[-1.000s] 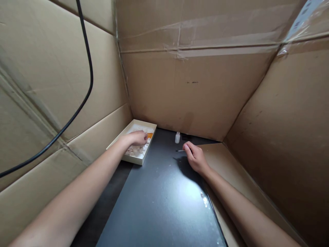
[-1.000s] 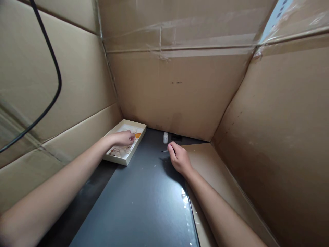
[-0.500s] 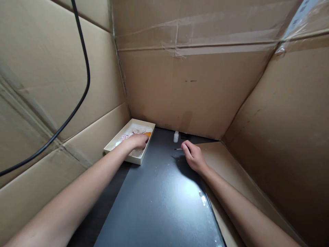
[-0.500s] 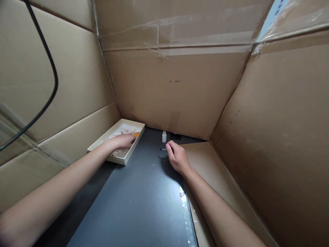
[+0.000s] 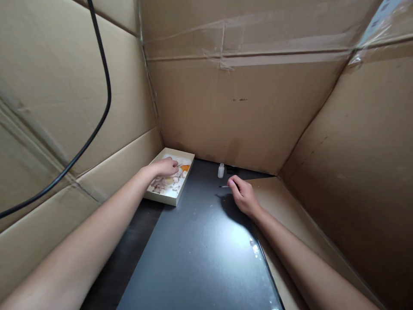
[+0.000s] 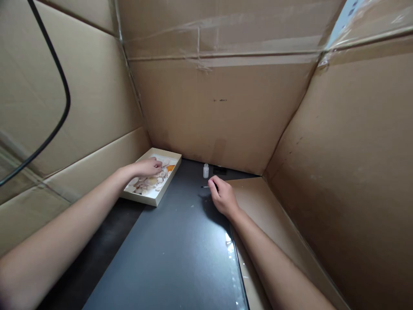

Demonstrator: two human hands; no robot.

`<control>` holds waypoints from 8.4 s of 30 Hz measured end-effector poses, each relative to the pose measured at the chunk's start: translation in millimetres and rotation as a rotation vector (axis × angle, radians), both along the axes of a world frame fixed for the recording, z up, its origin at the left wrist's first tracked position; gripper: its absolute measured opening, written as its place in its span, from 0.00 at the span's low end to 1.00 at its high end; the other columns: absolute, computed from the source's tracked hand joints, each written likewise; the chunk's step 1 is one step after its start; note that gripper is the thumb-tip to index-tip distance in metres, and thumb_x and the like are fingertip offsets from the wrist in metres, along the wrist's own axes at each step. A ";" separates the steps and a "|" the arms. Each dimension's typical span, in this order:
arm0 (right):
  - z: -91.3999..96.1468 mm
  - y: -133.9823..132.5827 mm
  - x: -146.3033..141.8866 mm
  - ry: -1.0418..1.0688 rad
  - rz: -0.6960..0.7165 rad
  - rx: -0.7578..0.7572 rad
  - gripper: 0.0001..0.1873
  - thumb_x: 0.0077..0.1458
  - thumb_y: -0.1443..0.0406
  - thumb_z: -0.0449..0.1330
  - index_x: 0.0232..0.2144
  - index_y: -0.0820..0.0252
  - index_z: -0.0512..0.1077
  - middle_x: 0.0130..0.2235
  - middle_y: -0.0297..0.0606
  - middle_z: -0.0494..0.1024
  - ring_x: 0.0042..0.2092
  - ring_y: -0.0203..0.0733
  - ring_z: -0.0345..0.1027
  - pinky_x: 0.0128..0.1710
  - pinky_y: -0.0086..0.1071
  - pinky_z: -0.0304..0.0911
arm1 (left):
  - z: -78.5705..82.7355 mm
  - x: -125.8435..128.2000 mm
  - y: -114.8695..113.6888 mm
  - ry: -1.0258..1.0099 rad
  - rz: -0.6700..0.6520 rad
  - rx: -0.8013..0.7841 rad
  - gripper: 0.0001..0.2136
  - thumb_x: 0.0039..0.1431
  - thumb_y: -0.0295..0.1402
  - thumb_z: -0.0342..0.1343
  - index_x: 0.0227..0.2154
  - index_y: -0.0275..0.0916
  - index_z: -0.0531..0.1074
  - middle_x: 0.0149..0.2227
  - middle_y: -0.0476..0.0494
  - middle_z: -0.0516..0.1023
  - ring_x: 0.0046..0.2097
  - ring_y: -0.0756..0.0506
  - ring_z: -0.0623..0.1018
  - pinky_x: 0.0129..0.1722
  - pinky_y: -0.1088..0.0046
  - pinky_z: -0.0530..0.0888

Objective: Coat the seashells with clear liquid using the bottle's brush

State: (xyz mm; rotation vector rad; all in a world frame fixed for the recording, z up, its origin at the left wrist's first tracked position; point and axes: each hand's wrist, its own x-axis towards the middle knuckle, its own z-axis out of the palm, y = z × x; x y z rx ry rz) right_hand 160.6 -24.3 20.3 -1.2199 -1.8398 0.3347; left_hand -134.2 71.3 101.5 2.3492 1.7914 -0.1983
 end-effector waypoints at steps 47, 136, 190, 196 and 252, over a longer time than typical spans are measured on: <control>46.0 68.9 -5.5 0.152 -0.220 0.015 0.15 0.58 0.55 0.51 0.27 0.58 0.68 0.25 0.33 0.70 0.28 0.38 0.62 0.30 0.29 0.53 | -94.3 156.1 -7.4 -0.956 0.170 0.254 0.18 0.54 0.32 0.52 0.49 0.37 0.64 0.51 0.37 0.68 0.53 0.43 0.70 0.54 0.69 0.65; 61.5 72.1 27.1 0.005 -0.073 -0.114 0.16 0.54 0.57 0.57 0.40 0.59 0.77 0.35 0.41 0.80 0.32 0.40 0.71 0.34 0.34 0.65 | -91.4 162.9 -24.3 -1.078 -0.091 0.430 0.05 0.59 0.35 0.51 0.35 0.41 0.65 0.35 0.50 0.70 0.36 0.50 0.70 0.37 0.75 0.65; 77.9 55.8 10.4 -0.225 -0.018 0.083 0.10 0.50 0.70 0.58 0.37 0.58 0.73 0.35 0.35 0.68 0.29 0.33 0.62 0.32 0.30 0.60 | -94.0 162.8 -22.7 -1.114 -0.077 0.430 0.05 0.57 0.35 0.53 0.35 0.41 0.65 0.32 0.52 0.70 0.33 0.50 0.69 0.33 0.76 0.62; 79.0 55.9 12.4 -0.236 -0.052 0.088 0.08 0.51 0.67 0.60 0.37 0.58 0.72 0.33 0.35 0.68 0.29 0.34 0.62 0.32 0.30 0.60 | -92.8 162.7 -24.1 -1.116 0.024 0.436 0.09 0.56 0.37 0.55 0.37 0.42 0.62 0.31 0.53 0.69 0.31 0.51 0.68 0.31 0.77 0.59; 70.6 67.0 21.8 -0.328 -0.224 0.067 0.12 0.55 0.58 0.59 0.35 0.58 0.76 0.33 0.40 0.78 0.32 0.41 0.69 0.32 0.33 0.60 | -90.3 164.7 -25.0 -1.139 -0.044 0.420 0.07 0.59 0.35 0.53 0.39 0.40 0.67 0.32 0.52 0.69 0.32 0.51 0.68 0.33 0.77 0.64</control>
